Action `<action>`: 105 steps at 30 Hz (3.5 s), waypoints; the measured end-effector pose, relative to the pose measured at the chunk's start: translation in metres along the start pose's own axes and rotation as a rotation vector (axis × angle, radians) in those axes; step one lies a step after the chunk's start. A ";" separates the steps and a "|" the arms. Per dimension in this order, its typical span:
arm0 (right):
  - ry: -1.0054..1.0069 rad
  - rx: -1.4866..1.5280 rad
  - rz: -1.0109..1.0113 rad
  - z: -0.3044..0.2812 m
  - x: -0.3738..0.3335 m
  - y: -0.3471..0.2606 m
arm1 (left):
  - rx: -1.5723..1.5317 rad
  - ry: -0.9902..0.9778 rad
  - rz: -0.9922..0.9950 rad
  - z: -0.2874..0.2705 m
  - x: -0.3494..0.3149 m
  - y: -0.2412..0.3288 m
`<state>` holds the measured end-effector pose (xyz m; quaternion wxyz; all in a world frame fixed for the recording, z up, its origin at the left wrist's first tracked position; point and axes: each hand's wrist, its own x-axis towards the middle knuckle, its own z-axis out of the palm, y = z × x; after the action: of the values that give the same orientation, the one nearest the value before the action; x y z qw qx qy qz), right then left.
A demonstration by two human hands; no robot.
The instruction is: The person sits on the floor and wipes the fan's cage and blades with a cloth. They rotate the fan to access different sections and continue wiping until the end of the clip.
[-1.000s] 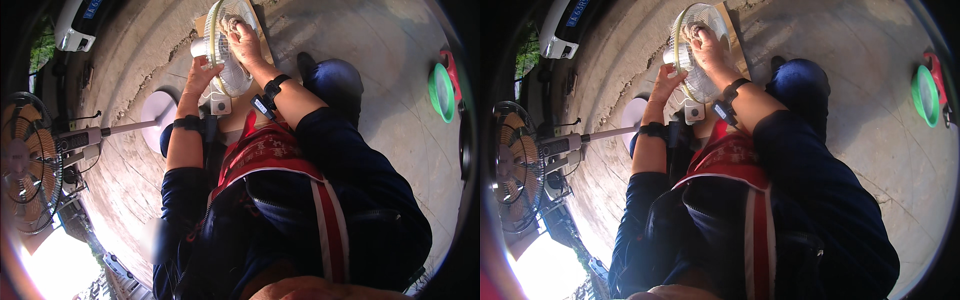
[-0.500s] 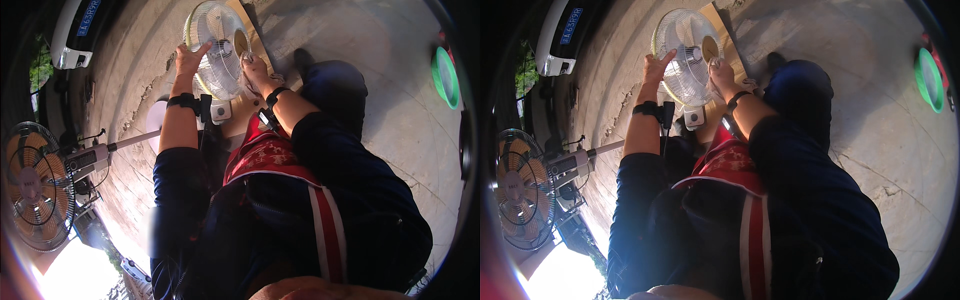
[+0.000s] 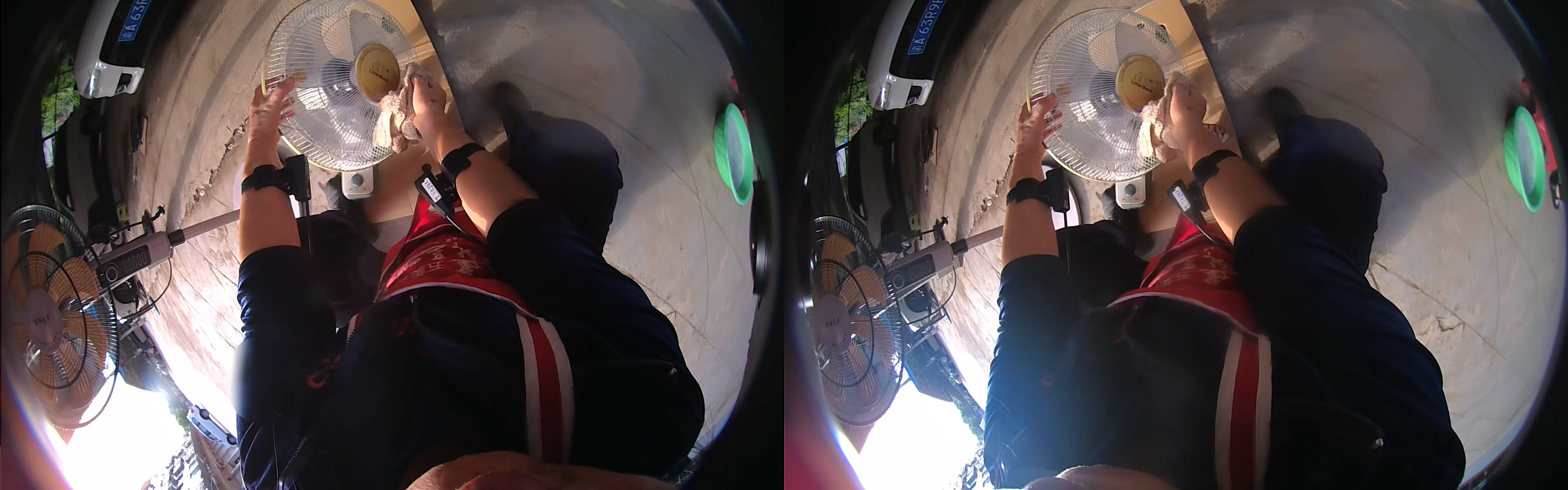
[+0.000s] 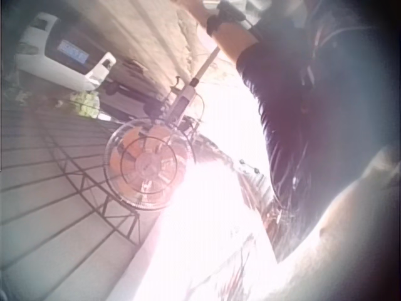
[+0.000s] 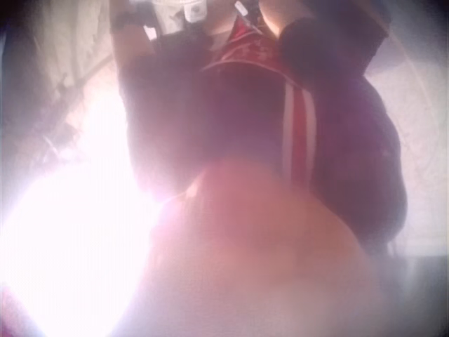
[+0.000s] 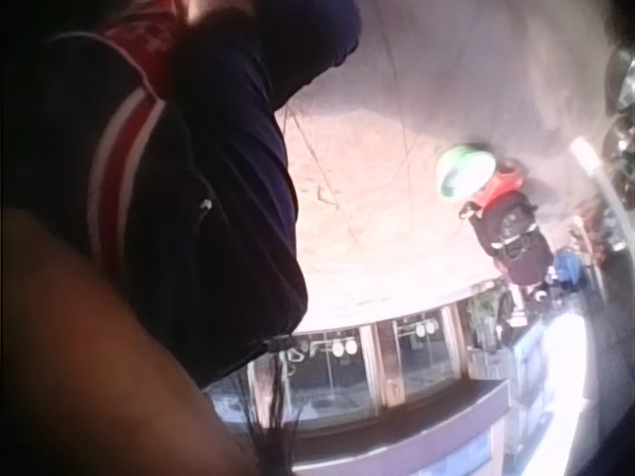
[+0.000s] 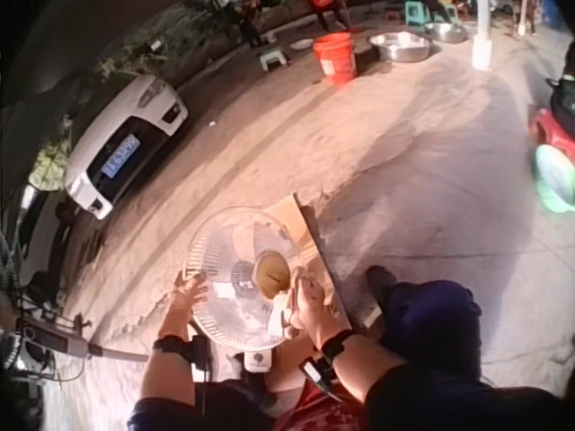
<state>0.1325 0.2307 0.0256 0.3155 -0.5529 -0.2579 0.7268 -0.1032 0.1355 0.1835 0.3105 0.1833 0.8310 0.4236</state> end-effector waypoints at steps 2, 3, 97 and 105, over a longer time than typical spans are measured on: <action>-0.021 -0.220 -0.003 -0.022 0.002 0.011 | -0.054 -0.009 0.035 -0.017 -0.007 -0.014; -0.019 -0.284 0.003 -0.028 0.005 0.020 | -0.073 0.016 0.019 -0.023 -0.012 -0.021; -0.497 -1.748 -1.078 0.183 -0.113 -0.115 | -0.102 0.705 0.165 0.083 -0.147 -0.061; -0.479 -1.739 -1.037 0.166 -0.139 -0.119 | -0.109 0.716 0.271 0.094 -0.152 -0.069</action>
<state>0.0194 0.2022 0.2429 0.0222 -0.2519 -0.9549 0.1559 0.0697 0.0648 0.1397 -0.0486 0.1153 0.8312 0.5417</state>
